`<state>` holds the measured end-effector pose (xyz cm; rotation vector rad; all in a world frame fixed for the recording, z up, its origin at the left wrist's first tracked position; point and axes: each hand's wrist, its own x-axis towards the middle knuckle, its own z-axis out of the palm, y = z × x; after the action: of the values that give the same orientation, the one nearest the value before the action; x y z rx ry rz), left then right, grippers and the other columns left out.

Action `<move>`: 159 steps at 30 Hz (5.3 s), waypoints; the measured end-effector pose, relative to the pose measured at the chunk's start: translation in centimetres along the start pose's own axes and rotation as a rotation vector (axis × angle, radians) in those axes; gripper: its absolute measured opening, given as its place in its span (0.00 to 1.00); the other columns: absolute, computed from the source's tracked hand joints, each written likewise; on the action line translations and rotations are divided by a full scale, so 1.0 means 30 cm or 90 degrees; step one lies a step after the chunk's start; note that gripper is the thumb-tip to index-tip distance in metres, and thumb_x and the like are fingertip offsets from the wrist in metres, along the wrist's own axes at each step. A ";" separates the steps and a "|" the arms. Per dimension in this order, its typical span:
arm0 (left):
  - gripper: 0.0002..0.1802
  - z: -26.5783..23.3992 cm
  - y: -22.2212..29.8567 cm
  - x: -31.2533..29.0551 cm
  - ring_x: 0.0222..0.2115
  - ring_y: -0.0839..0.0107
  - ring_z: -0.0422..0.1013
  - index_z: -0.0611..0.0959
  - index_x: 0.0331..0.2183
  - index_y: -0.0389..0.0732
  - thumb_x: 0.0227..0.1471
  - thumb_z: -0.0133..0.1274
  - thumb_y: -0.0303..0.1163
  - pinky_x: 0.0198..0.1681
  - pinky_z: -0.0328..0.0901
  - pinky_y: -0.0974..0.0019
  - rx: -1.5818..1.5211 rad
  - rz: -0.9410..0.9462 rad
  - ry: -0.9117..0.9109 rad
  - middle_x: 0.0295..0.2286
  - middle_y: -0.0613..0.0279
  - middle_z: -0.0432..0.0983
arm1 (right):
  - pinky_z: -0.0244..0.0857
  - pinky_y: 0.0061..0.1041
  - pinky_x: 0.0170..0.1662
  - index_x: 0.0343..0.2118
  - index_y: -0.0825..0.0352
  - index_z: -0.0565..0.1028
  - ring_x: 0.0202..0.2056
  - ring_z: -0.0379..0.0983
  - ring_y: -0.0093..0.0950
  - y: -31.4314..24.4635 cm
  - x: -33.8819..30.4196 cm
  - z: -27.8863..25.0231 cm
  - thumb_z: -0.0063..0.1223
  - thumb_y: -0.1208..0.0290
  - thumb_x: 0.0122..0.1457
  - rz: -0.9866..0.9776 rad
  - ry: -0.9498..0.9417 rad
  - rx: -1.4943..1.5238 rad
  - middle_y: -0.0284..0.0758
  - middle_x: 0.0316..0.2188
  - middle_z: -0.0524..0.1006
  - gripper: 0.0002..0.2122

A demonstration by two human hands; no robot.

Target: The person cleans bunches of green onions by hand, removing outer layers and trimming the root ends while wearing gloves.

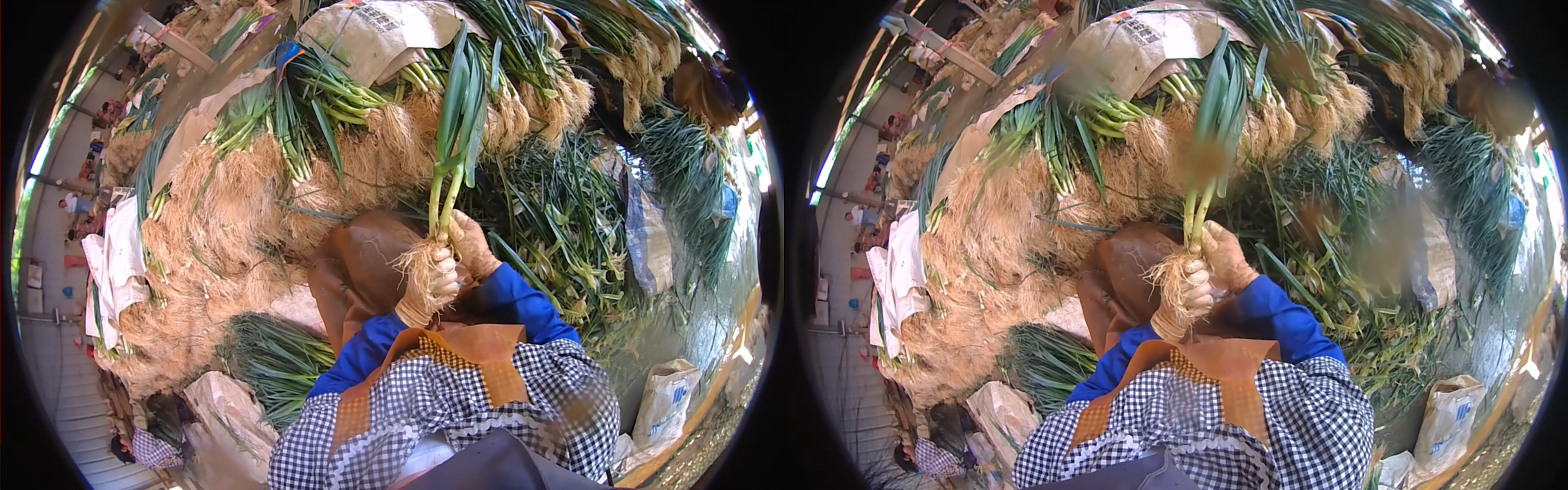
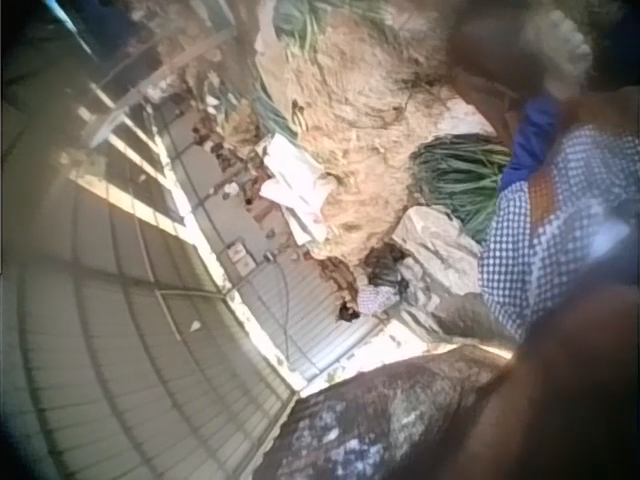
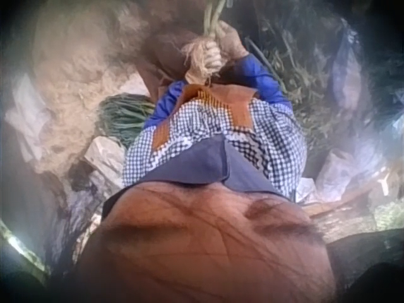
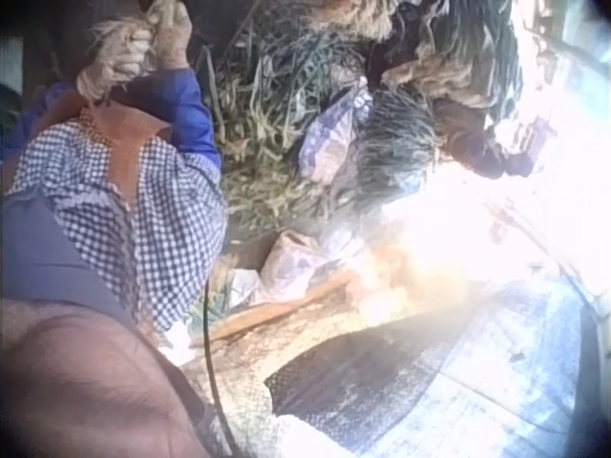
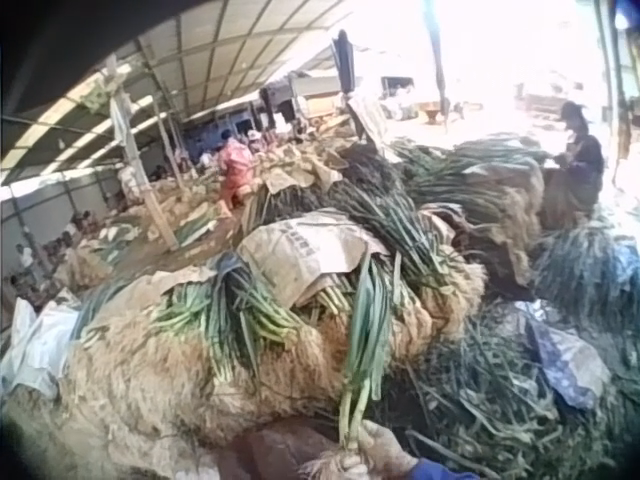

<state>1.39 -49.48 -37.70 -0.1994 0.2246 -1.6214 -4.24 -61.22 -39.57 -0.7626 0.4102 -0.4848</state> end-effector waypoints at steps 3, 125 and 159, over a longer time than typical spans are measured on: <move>0.11 0.017 0.053 0.003 0.14 0.76 0.55 0.66 0.29 0.45 0.58 0.33 0.39 0.17 0.51 0.73 0.134 0.004 -0.082 0.18 0.70 0.58 | 0.65 0.27 0.31 0.33 0.63 0.72 0.28 0.72 0.33 -0.044 -0.080 -0.136 0.47 0.61 0.56 0.003 -0.158 -1.016 0.38 0.29 0.76 0.11; 0.08 0.031 -0.002 0.020 0.28 0.75 0.68 0.75 0.32 0.37 0.48 0.55 0.28 0.34 0.65 0.73 0.496 0.384 0.356 0.27 0.66 0.71 | 0.65 0.38 0.41 0.42 0.57 0.74 0.38 0.72 0.45 -0.261 0.281 0.096 0.38 0.48 0.58 -0.163 0.186 -0.979 0.47 0.36 0.75 0.20; 0.07 -0.070 0.041 0.118 0.27 0.67 0.72 0.76 0.34 0.39 0.52 0.50 0.30 0.32 0.69 0.64 0.391 0.412 0.268 0.28 0.61 0.74 | 0.50 0.14 0.22 0.27 0.63 0.71 0.20 0.57 0.13 -0.255 -0.275 -0.023 0.47 0.61 0.58 0.110 -0.030 -0.354 0.22 0.18 0.65 0.11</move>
<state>1.79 -53.03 -40.08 0.6345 0.0849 -1.0036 -13.34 -61.82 -32.94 -1.2600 0.5710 -0.1853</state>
